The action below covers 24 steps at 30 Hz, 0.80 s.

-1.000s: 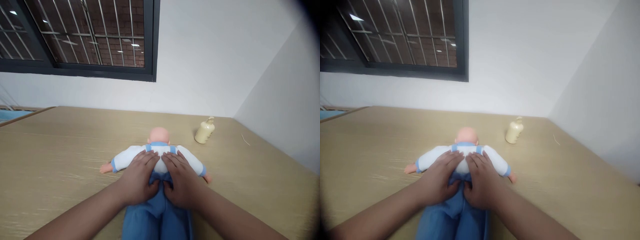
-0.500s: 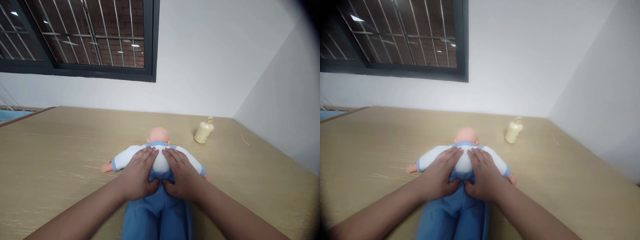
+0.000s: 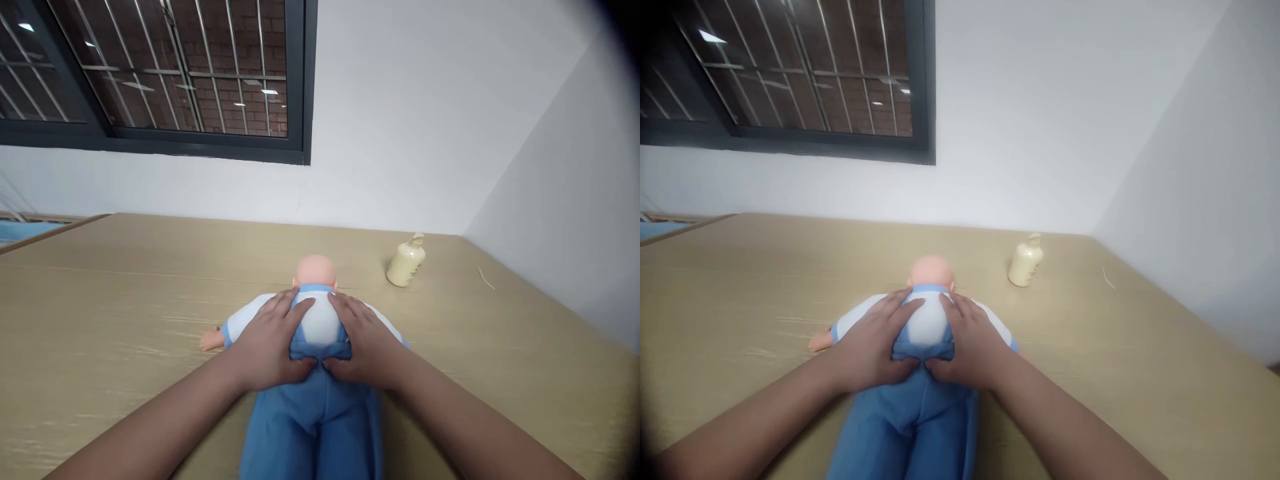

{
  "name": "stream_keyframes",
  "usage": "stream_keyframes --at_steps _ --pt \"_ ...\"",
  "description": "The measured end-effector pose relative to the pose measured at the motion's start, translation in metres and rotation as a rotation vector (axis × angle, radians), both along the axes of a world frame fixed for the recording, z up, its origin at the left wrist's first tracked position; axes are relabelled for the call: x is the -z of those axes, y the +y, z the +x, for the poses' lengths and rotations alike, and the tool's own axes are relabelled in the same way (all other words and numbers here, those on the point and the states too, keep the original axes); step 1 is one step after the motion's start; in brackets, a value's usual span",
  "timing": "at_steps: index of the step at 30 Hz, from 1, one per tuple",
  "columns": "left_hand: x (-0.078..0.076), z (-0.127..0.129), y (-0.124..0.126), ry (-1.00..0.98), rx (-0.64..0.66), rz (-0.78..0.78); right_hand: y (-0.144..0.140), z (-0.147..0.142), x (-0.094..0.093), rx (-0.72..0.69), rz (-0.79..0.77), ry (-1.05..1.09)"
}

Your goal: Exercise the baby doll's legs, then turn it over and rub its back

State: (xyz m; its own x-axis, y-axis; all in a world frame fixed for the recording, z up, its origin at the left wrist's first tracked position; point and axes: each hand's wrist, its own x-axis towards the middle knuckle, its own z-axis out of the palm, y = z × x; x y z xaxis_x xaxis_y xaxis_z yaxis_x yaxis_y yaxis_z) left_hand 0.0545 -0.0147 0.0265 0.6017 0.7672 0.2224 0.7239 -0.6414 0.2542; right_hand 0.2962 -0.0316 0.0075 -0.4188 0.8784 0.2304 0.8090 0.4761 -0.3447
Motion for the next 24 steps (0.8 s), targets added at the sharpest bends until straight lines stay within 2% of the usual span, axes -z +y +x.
stream_keyframes --at_steps 6,10,14,18,22,24 --pt "-0.002 0.002 0.005 -0.035 0.008 -0.011 0.003 -0.001 -0.009 -0.022 -0.031 0.055" --pt "0.001 0.0 0.006 -0.044 0.004 -0.018 0.005 0.001 -0.005 -0.022 -0.006 0.05" --pt "0.007 -0.006 0.005 -0.073 -0.003 -0.011 0.004 0.006 0.0 -0.039 0.074 0.012" --pt "0.009 -0.012 0.002 -0.143 -0.002 0.071 0.002 0.01 0.002 -0.074 0.208 -0.005" --pt "-0.002 -0.015 -0.003 -0.222 -0.086 0.191 -0.002 0.011 0.001 -0.046 0.367 0.125" --pt "-0.013 -0.017 -0.006 -0.18 -0.155 0.169 -0.006 0.011 -0.003 0.021 0.427 0.198"
